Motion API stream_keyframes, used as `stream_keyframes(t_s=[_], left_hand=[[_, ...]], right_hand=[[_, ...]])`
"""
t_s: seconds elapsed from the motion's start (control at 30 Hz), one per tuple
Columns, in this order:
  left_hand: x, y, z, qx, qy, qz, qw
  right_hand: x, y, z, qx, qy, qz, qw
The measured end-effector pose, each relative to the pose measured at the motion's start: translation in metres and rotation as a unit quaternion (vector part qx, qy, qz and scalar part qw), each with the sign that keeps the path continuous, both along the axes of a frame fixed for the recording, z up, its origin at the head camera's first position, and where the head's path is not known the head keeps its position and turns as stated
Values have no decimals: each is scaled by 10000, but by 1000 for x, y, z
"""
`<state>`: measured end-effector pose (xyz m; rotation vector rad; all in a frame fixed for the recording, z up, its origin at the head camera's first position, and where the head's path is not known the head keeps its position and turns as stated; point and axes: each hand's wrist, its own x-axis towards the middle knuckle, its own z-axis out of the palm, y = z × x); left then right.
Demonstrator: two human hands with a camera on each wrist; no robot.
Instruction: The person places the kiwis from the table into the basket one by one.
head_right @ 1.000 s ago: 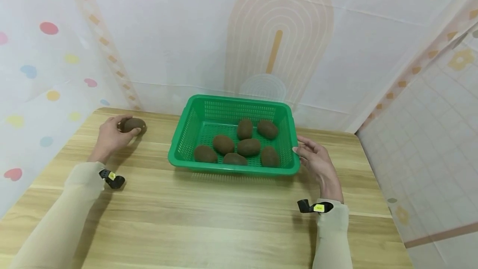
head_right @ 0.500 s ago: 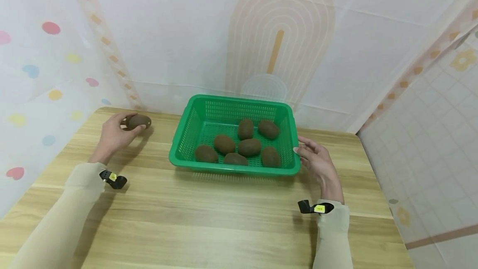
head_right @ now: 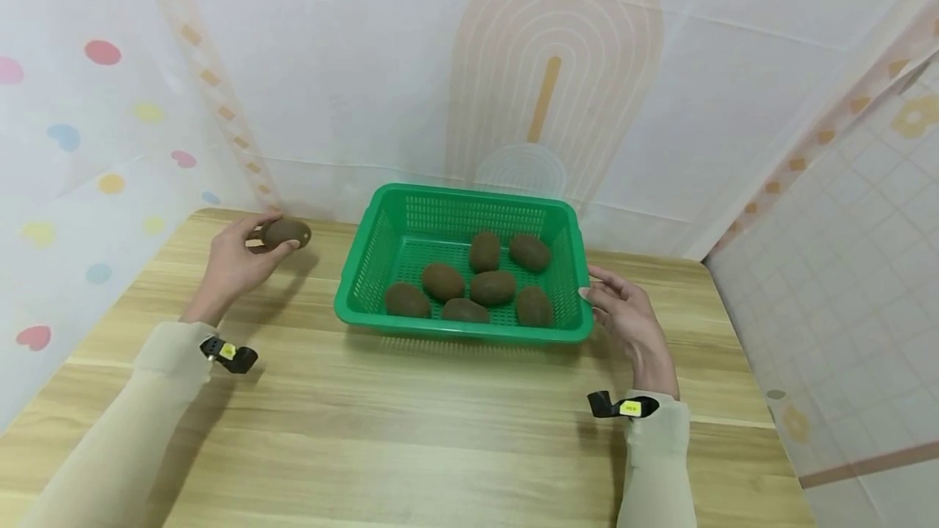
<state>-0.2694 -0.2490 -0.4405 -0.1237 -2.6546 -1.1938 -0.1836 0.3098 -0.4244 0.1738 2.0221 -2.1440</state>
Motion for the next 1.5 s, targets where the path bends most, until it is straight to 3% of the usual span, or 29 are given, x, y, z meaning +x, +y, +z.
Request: stream_keyframes(t_s=[0.53, 1.0, 1.5], left_hand=[[7, 23, 12, 380, 286, -309, 9984], [11, 45, 30, 635, 426, -565, 9955], [15, 76, 44, 886, 772, -1035, 9877]], right_hand=[[-2, -2, 3, 45, -43, -14, 10000], [-2, -1, 4, 79, -81, -42, 9999], [0, 0, 1, 59, -36, -58, 10000]])
